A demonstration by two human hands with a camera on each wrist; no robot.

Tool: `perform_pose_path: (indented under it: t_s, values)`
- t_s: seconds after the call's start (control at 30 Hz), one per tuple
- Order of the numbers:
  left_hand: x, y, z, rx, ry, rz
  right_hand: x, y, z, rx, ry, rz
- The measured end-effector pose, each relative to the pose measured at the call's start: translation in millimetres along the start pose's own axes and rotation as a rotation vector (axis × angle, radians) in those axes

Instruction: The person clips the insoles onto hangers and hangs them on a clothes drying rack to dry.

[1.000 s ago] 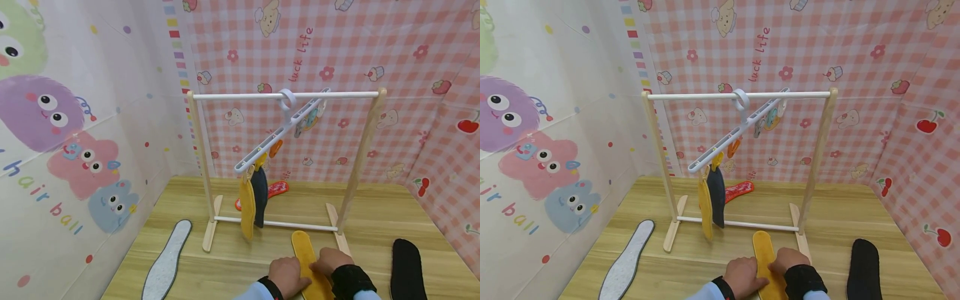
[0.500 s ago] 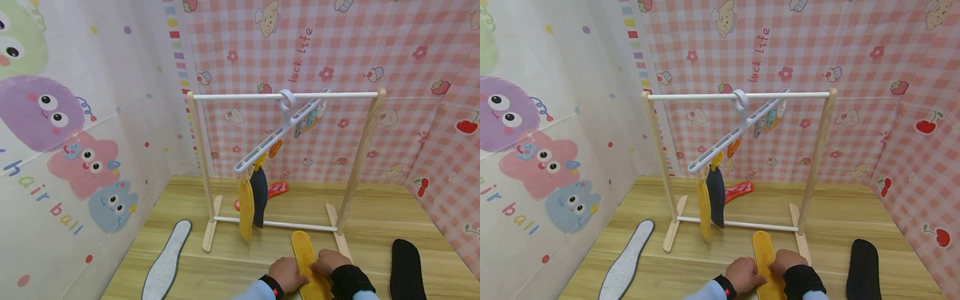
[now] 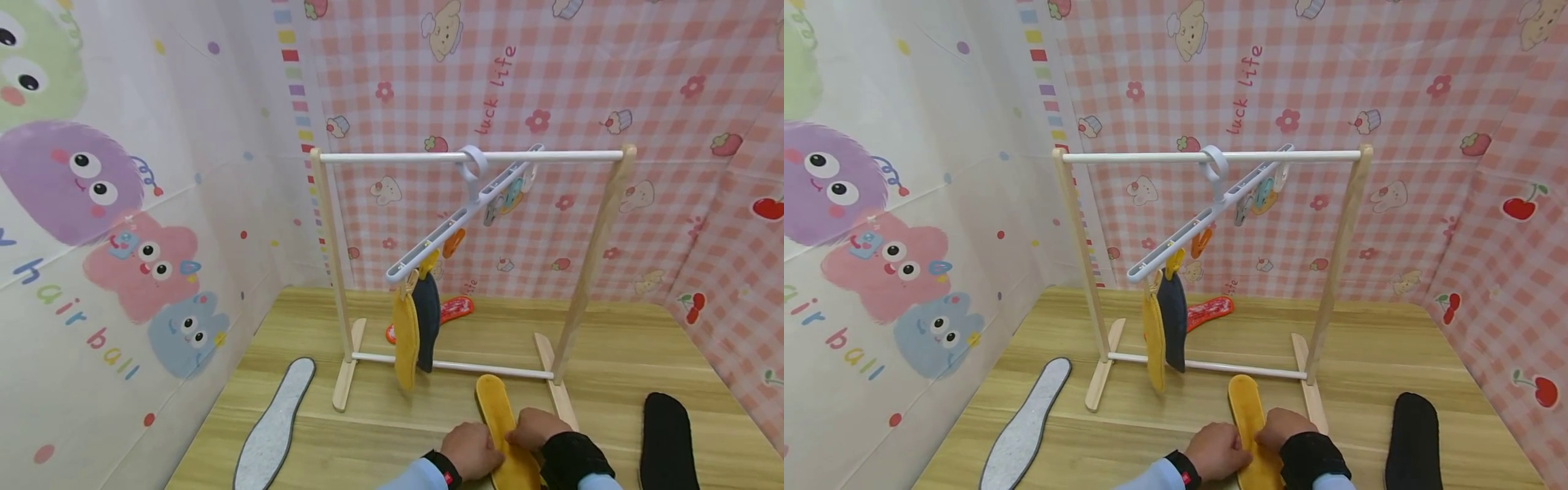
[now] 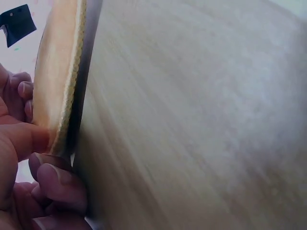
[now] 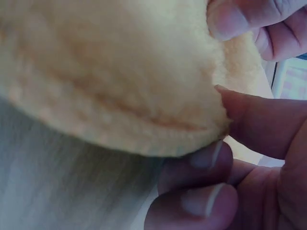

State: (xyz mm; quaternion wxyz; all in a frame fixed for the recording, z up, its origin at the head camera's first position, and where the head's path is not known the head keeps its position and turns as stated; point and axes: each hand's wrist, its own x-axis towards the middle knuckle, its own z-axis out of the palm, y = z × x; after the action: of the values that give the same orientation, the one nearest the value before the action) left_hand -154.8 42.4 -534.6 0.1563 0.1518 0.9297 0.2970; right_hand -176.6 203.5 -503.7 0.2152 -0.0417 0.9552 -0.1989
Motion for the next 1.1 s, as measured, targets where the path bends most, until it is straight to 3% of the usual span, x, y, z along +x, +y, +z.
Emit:
perform_pose_path:
  t_s: [0.17, 0.33, 0.43, 0.6, 0.77, 0.93, 1.1]
  values:
    - [3.1, -5.8, -2.3, -0.05, 0.039, 0.062, 0.6, -1.4, -0.1, 0.103, -0.025, 0.025]
    - [9.6, -14.3, -7.2, -0.138, 0.111, 0.143, 3.3, -4.5, 0.0, 0.284, -0.004, 0.037]
    - [13.5, -18.7, -11.7, -0.214, 0.153, 0.158, 5.2, -7.3, -3.1, 0.343, 0.023, 0.028]
    - [18.6, -19.9, -21.5, -0.314, 0.195, 0.15, 8.6, -13.9, -13.4, 0.388, 0.06, -0.032]
    - [21.6, -16.2, -36.2, -0.335, 0.235, 0.147, 9.9, -21.3, -24.0, 0.431, 0.111, -0.098]
    - [22.2, -12.4, -52.8, -0.332, 0.261, 0.144, 10.9, -27.1, -35.0, 0.39, 0.187, -0.131]
    - [22.6, -8.9, -67.1, -0.399, 0.26, 0.14, 12.3, -33.1, -48.2, 0.37, 0.215, -0.136]
